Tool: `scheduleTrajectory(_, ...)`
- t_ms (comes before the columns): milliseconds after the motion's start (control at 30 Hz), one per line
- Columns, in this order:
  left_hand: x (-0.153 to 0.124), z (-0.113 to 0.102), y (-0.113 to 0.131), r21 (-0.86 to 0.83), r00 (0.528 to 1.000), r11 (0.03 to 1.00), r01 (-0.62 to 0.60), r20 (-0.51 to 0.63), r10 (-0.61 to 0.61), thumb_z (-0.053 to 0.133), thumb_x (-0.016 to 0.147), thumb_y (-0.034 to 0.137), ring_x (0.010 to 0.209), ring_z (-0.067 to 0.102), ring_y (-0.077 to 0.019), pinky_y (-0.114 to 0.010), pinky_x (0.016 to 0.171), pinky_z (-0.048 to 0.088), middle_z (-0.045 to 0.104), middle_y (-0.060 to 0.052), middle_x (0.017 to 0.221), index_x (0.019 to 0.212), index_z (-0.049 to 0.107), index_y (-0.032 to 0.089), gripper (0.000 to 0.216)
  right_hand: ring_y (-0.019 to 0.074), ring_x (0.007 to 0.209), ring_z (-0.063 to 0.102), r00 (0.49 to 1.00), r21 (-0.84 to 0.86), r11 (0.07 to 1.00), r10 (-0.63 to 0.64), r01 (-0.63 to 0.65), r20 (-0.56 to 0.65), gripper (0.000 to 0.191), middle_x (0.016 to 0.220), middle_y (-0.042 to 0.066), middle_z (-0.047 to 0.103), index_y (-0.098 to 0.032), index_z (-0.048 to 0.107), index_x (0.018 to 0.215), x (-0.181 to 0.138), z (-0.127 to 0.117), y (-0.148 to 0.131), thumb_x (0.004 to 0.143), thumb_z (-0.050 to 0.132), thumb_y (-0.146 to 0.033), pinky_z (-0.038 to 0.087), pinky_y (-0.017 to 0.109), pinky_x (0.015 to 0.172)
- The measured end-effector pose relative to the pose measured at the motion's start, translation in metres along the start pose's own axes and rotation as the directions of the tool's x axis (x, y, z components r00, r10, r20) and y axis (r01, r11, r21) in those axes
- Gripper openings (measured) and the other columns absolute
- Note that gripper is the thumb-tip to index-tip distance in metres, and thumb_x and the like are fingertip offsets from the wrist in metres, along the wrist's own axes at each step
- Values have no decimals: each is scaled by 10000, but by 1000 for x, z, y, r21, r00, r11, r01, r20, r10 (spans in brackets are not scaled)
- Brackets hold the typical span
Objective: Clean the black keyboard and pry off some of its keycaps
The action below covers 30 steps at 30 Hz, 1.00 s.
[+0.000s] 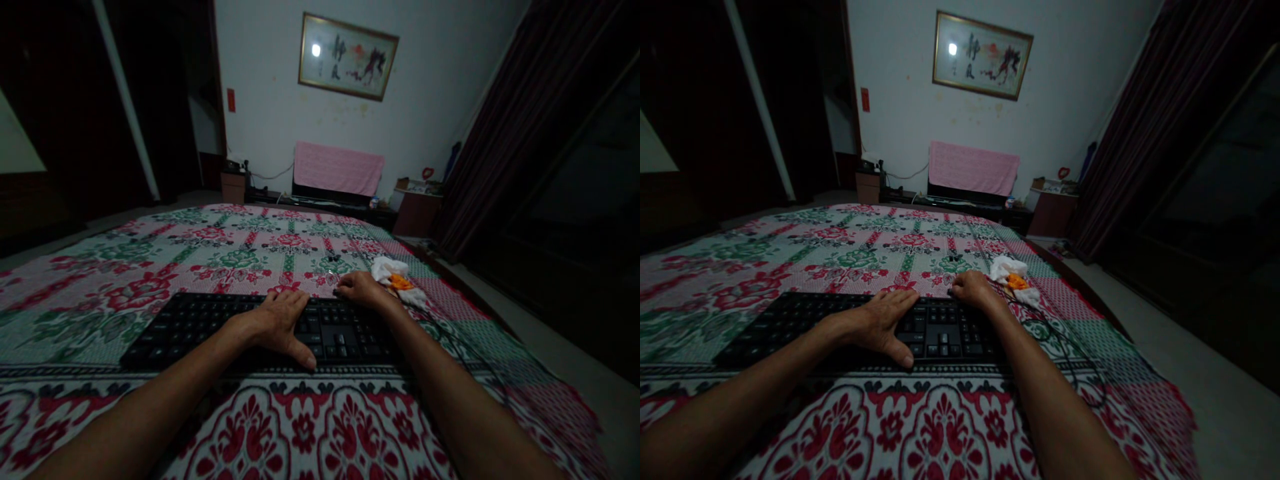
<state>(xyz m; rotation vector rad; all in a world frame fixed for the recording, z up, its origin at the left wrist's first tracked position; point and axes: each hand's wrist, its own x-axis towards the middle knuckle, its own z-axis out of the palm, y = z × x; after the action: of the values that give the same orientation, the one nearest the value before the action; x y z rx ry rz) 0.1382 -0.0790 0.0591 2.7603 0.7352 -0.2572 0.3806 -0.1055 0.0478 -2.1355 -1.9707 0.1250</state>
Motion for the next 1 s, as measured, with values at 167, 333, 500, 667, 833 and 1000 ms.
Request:
scheduleTrajectory(167,-1,-1,1,5,1000,1000,1,-8,-1,494,457,844,1357,68,-346,-524,1082,74,97,-179,1488,1427,82,83,1300,127,731,607,998,47,998,31,-34,53,199,803,12,694,-180,698,870,1,0,3,718,585,-243,392,174,604)
scheduleTrajectory(333,-1,-2,1,-1,1000,1000,-3,-10,3,498,471,832,1356,68,-353,-533,1079,71,90,-176,1490,1428,84,104,1272,129,704,611,987,12,995,99,-102,129,174,756,15,694,-171,708,818,7,-4,-6,684,609,-220,382,166,565)
scheduleTrajectory(500,0,0,-1,-14,1000,1000,-15,-14,14,512,471,817,1356,60,-355,-538,1076,67,96,-179,1489,1428,73,111,1268,126,688,609,990,27,989,142,-143,16,182,718,15,691,-177,718,809,37,-1,-3,697,596,-254,372,168,556)
scheduleTrajectory(667,1,2,-4,-33,999,999,-33,-29,32,513,525,778,1357,68,-348,-537,1078,63,100,-175,1490,1428,60,107,1213,136,730,620,958,34,977,213,-211,-192,225,810,61,702,-156,713,859,74,14,8,754,537,-248,399,186,627)
scheduleTrajectory(833,2,3,-4,-35,999,999,-26,-30,25,526,522,769,1353,48,-366,-543,1075,69,74,-170,1493,1429,64,119,1208,155,784,628,944,8,968,248,-252,-217,224,841,86,702,-160,714,854,92,24,12,766,538,-266,413,198,667)
scheduleTrajectory(1000,2,4,-4,-50,999,998,-33,-29,32,510,529,777,1358,40,-349,-529,1081,49,61,-165,1495,1428,56,114,1206,164,772,632,937,-23,962,258,-270,-234,253,847,106,697,-148,711,875,100,27,10,775,524,-286,421,208,662)
